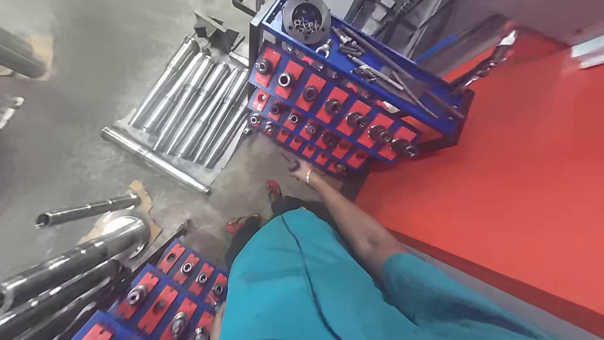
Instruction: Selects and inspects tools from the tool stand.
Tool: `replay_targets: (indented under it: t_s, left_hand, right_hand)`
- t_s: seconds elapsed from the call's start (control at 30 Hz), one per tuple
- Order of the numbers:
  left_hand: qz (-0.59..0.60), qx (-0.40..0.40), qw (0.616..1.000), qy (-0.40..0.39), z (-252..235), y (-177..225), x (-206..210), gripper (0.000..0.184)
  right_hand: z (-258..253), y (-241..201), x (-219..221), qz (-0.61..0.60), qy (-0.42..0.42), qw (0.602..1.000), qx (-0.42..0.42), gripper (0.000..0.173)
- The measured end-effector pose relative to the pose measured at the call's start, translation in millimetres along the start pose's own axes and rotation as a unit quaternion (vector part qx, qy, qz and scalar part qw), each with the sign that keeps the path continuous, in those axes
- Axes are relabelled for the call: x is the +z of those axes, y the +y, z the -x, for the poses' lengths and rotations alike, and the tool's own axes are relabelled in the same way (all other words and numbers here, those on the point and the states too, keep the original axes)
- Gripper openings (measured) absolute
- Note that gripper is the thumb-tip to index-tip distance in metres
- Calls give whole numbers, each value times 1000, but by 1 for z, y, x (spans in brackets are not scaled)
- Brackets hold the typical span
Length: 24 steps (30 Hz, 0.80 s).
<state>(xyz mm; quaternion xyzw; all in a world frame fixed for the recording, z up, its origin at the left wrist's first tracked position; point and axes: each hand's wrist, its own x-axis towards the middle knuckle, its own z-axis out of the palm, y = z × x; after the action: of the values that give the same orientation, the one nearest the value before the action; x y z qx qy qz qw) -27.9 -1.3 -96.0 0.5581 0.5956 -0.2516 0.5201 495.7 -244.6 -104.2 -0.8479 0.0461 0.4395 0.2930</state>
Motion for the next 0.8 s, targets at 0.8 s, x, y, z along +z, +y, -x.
replay_targets:
  t_s: [0.8]
  left_hand:
    - [-111, 41, 993, -9, 20, 252, -7, 42]
  right_hand:
    - [92, 172, 8, -136, 64, 951, 271, 61]
